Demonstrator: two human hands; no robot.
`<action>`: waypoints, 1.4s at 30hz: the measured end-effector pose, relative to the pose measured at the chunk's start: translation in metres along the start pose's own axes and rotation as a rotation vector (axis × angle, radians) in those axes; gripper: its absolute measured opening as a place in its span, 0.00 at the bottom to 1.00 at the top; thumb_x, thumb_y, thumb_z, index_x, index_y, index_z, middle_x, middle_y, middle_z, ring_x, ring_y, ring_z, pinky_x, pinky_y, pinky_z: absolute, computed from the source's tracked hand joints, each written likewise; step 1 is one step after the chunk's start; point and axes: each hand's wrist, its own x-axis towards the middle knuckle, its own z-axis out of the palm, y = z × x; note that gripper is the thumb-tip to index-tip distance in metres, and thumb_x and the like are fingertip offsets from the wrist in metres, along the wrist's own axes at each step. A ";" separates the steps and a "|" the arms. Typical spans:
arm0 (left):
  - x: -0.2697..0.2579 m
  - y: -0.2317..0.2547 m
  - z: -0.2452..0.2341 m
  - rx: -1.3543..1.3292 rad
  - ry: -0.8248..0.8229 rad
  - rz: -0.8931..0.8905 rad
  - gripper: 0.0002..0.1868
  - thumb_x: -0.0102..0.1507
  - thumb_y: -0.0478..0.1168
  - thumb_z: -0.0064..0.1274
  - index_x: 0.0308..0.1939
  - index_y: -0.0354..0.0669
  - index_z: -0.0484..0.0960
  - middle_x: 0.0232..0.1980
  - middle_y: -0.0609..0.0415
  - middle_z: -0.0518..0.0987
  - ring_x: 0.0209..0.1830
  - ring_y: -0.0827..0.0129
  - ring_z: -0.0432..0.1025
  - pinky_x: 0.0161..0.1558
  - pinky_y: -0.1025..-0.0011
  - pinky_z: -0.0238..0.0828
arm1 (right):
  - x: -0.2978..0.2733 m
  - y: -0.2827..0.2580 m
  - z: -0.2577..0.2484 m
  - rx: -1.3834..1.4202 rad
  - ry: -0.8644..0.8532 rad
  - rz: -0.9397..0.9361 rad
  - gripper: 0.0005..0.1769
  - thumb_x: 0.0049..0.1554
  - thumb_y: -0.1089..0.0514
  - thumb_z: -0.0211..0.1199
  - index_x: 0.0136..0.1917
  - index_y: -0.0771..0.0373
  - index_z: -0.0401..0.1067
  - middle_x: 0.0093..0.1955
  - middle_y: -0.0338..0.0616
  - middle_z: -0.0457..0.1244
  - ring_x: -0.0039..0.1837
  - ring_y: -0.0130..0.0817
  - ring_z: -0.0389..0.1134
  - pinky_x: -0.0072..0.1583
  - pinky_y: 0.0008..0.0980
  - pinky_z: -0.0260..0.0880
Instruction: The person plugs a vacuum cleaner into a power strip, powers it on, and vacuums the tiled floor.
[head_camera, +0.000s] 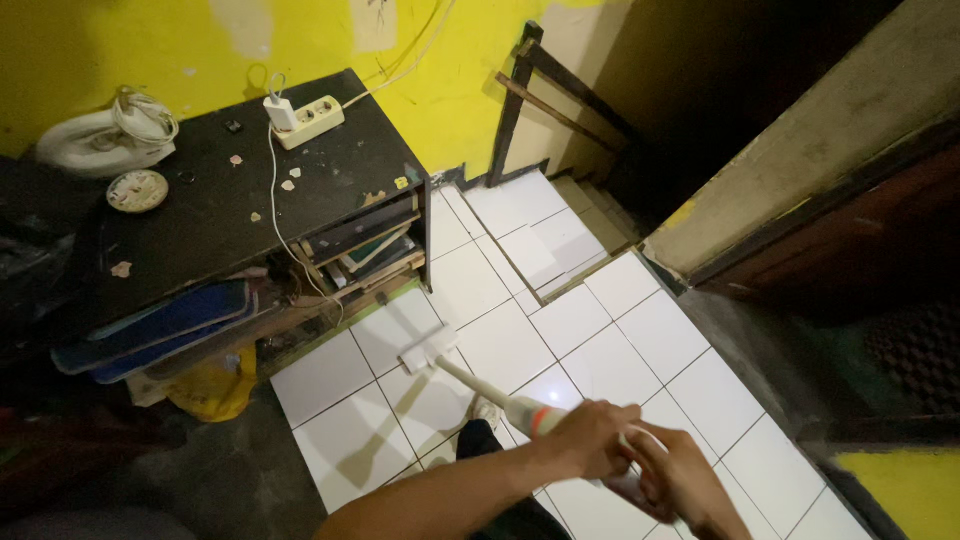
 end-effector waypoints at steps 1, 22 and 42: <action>-0.002 -0.009 -0.003 0.034 0.026 -0.009 0.15 0.51 0.39 0.60 0.38 0.39 0.73 0.32 0.42 0.80 0.37 0.44 0.76 0.43 0.53 0.74 | 0.000 -0.006 0.009 0.017 0.011 -0.038 0.22 0.60 0.45 0.52 0.49 0.64 0.78 0.24 0.39 0.60 0.26 0.29 0.56 0.32 0.35 0.57; -0.005 -0.003 -0.012 -0.039 0.138 -0.051 0.11 0.55 0.39 0.57 0.37 0.41 0.73 0.31 0.42 0.79 0.36 0.43 0.76 0.40 0.55 0.73 | 0.001 -0.023 0.005 0.053 -0.010 -0.032 0.26 0.59 0.45 0.54 0.43 0.70 0.79 0.22 0.40 0.55 0.24 0.30 0.53 0.30 0.34 0.54; -0.019 -0.010 -0.040 0.132 0.156 -0.116 0.10 0.53 0.40 0.58 0.34 0.42 0.74 0.31 0.42 0.80 0.35 0.44 0.77 0.38 0.55 0.74 | 0.009 -0.043 0.039 0.154 -0.045 -0.084 0.24 0.61 0.45 0.53 0.42 0.69 0.77 0.23 0.39 0.56 0.24 0.29 0.54 0.28 0.33 0.53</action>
